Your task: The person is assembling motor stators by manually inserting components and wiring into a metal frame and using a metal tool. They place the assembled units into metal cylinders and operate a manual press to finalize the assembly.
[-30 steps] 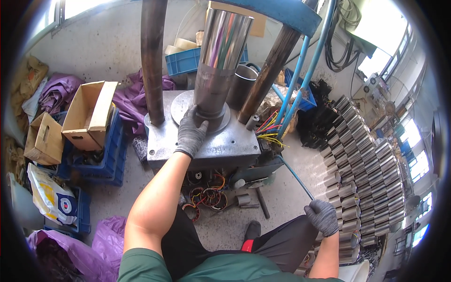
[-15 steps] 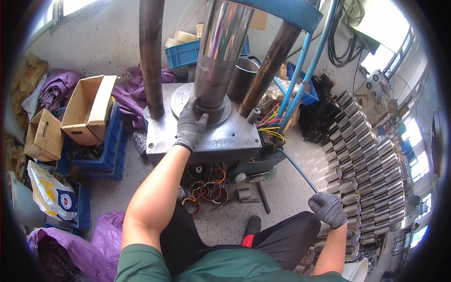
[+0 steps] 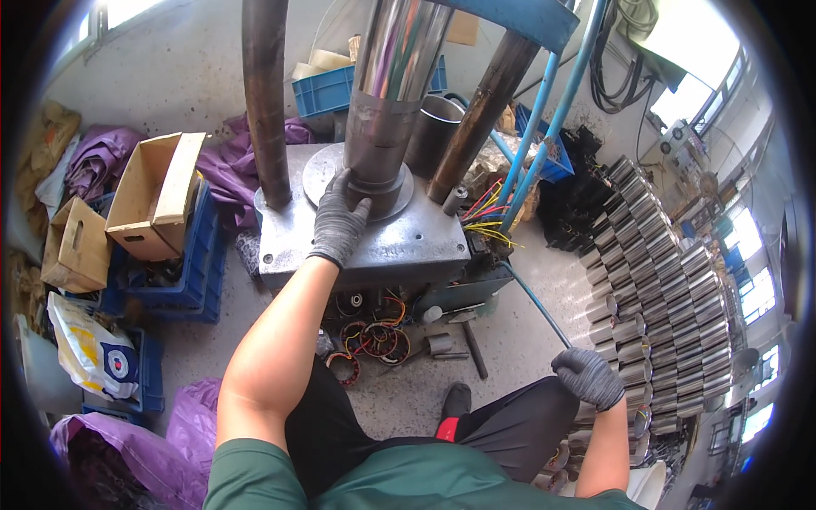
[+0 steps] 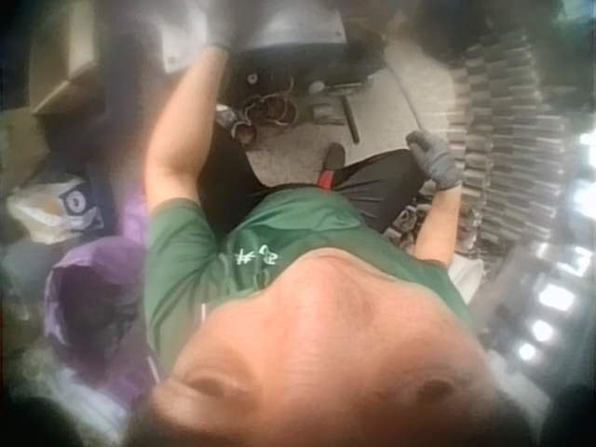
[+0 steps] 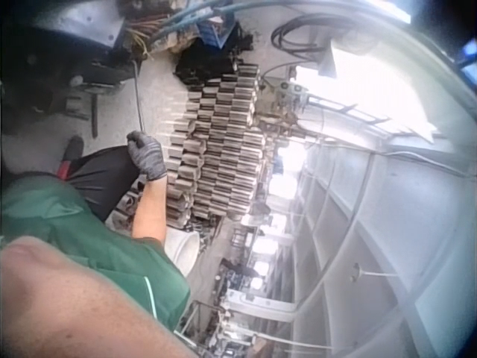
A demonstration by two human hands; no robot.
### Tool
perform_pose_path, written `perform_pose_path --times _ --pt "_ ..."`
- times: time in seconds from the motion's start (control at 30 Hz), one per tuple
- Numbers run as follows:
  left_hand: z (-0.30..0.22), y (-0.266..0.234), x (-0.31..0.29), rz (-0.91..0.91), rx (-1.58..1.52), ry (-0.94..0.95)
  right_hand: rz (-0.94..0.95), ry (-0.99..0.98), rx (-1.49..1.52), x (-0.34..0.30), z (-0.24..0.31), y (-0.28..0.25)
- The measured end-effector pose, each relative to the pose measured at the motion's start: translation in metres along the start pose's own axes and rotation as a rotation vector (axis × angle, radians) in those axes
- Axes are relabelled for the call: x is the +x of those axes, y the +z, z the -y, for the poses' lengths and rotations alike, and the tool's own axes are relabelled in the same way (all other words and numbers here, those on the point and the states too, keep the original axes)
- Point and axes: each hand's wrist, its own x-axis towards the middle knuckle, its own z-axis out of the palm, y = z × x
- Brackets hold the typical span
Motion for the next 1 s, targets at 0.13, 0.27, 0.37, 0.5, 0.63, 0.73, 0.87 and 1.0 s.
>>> perform_pose_path --times 0.13,0.27,0.37,0.5,0.63,0.73,0.87,1.0 --pt "-0.002 0.0 0.0 0.012 -0.018 -0.032 -0.029 0.024 0.037 -0.004 0.0 0.006" --pt "-0.005 -0.003 0.0 0.022 -0.019 -0.042 -0.125 0.004 0.021 0.003 0.001 0.001" --pt "-0.003 -0.001 0.0 0.005 0.005 -0.046 -0.297 -0.045 -0.066 0.023 0.006 -0.022" --pt "0.001 0.004 0.001 -0.025 0.023 -0.03 -0.824 -0.092 -0.044 0.109 0.017 -0.075" --pt "-0.004 0.002 0.002 0.005 -0.001 -0.064 -1.0 -0.094 -0.132 0.181 0.012 -0.126" --pt "-0.017 -0.003 0.0 0.037 -0.026 -0.104 -0.952 -0.204 0.035 0.188 0.005 -0.136" --pt "-0.007 -0.005 0.0 0.012 -0.007 -0.093 -0.68 -0.018 -0.049 0.139 0.017 -0.109" --pt "-0.009 -0.005 0.0 -0.003 0.025 -0.058 -0.003 -0.063 -0.123 0.046 -0.014 -0.05"
